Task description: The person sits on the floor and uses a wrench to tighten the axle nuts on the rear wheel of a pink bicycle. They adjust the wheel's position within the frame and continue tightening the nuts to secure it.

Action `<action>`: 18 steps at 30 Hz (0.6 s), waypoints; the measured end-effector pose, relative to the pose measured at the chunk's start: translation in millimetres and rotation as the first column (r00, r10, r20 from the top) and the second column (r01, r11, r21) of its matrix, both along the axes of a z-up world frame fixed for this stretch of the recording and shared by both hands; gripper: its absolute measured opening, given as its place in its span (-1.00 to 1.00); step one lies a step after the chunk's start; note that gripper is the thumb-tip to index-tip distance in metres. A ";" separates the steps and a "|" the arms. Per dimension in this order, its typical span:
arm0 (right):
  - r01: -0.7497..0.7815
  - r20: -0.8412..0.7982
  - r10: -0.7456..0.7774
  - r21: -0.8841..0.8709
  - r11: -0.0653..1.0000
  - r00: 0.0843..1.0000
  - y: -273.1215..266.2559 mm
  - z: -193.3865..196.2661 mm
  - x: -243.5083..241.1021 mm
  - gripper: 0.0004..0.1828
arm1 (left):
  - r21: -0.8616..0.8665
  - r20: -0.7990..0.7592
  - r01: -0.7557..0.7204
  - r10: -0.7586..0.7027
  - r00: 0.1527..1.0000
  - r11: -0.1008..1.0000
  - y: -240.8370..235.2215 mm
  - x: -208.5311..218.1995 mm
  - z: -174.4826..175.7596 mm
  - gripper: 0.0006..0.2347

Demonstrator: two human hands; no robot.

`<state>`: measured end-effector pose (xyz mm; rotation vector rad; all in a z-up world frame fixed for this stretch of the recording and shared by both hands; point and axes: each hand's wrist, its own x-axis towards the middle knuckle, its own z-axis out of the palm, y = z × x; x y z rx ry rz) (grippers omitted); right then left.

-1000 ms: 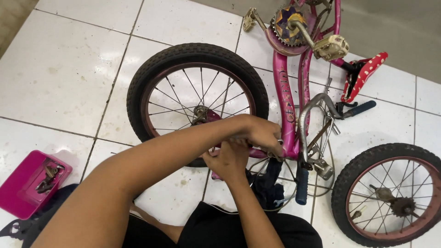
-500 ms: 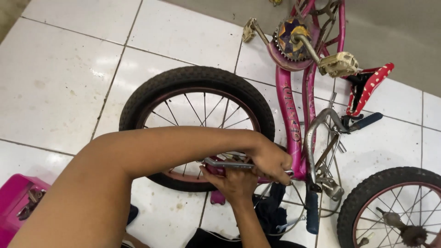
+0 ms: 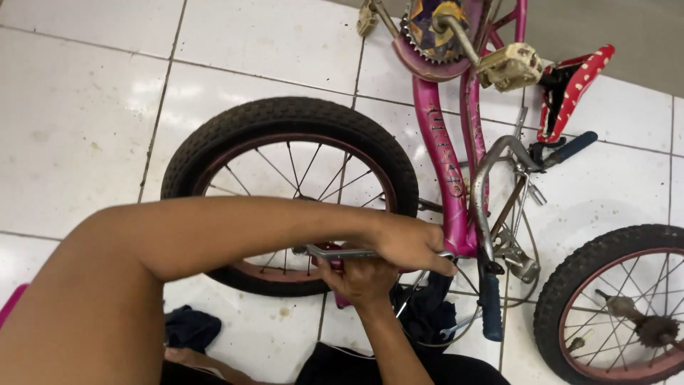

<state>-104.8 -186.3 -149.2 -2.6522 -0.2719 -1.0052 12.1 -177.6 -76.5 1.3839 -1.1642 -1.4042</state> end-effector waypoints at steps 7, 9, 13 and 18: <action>0.000 0.054 0.001 -0.031 1.000 0.999 -2.5 -36.9 -12.1 -0.41 | -0.129 0.017 -0.148 0.151 0.988 0.981 6.3 -16.0 -19.5 -0.58; -0.033 0.068 0.037 -0.055 0.998 0.997 1.5 -20.4 -7.1 -0.58 | -0.109 0.030 -0.174 0.178 0.984 0.979 3.0 -19.0 -27.4 -0.56; -0.130 0.035 0.133 -0.080 0.988 0.990 -4.8 -30.6 -8.1 -0.65 | 0.044 0.040 -0.128 0.126 0.991 0.991 11.3 -11.2 1.3 -0.54; -0.100 0.048 0.101 -0.031 0.995 0.994 -6.6 -39.1 -7.8 -0.62 | -0.015 -0.019 -0.193 0.193 0.981 0.981 13.9 -6.1 -4.0 -0.55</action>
